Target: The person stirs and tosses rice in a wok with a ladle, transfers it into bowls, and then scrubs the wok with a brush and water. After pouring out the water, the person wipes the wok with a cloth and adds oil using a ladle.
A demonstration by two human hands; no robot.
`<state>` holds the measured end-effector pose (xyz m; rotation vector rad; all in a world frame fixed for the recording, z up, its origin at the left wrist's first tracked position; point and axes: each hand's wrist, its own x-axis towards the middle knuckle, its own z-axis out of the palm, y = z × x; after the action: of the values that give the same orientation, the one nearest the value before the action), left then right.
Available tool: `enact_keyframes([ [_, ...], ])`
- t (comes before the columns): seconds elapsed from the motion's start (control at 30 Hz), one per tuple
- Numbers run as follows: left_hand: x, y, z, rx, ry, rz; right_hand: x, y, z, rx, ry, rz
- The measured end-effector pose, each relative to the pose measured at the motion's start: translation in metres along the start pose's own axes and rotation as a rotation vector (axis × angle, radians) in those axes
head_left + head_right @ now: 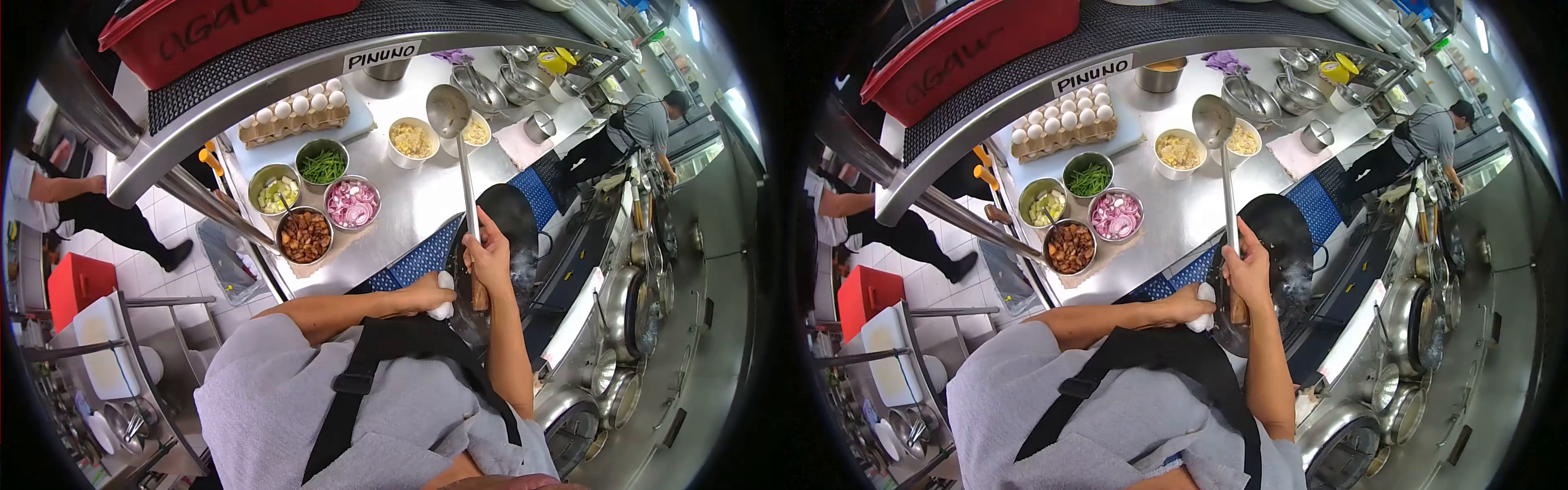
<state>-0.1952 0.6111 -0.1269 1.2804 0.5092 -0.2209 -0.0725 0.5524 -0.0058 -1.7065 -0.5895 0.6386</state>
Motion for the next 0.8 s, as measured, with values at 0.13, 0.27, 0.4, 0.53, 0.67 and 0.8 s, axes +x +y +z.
enact_keyframes([
  [0.13, -0.008, 0.017, -0.005, -0.025, -0.082, 0.008, -0.002, 0.002, -0.007, 0.256, 0.008, 0.042],
  [0.27, -0.021, 0.034, -0.009, -0.125, -0.106, 0.011, -0.007, -0.024, -0.025, 0.185, 0.070, -0.046],
  [0.4, -0.023, 0.043, -0.012, -0.219, -0.103, 0.055, -0.008, -0.063, -0.041, -0.230, 0.219, -0.200],
  [0.53, -0.022, 0.052, -0.009, -0.125, -0.041, 0.127, 0.016, -0.015, -0.064, -0.643, 0.274, -0.430],
  [0.67, -0.022, 0.058, -0.004, -0.163, -0.085, 0.208, 0.012, -0.004, -0.067, -0.640, 0.284, -0.196],
  [0.8, -0.016, 0.068, 0.007, -0.247, -0.154, 0.096, -0.029, -0.024, -0.074, -0.484, 0.494, -0.260],
])
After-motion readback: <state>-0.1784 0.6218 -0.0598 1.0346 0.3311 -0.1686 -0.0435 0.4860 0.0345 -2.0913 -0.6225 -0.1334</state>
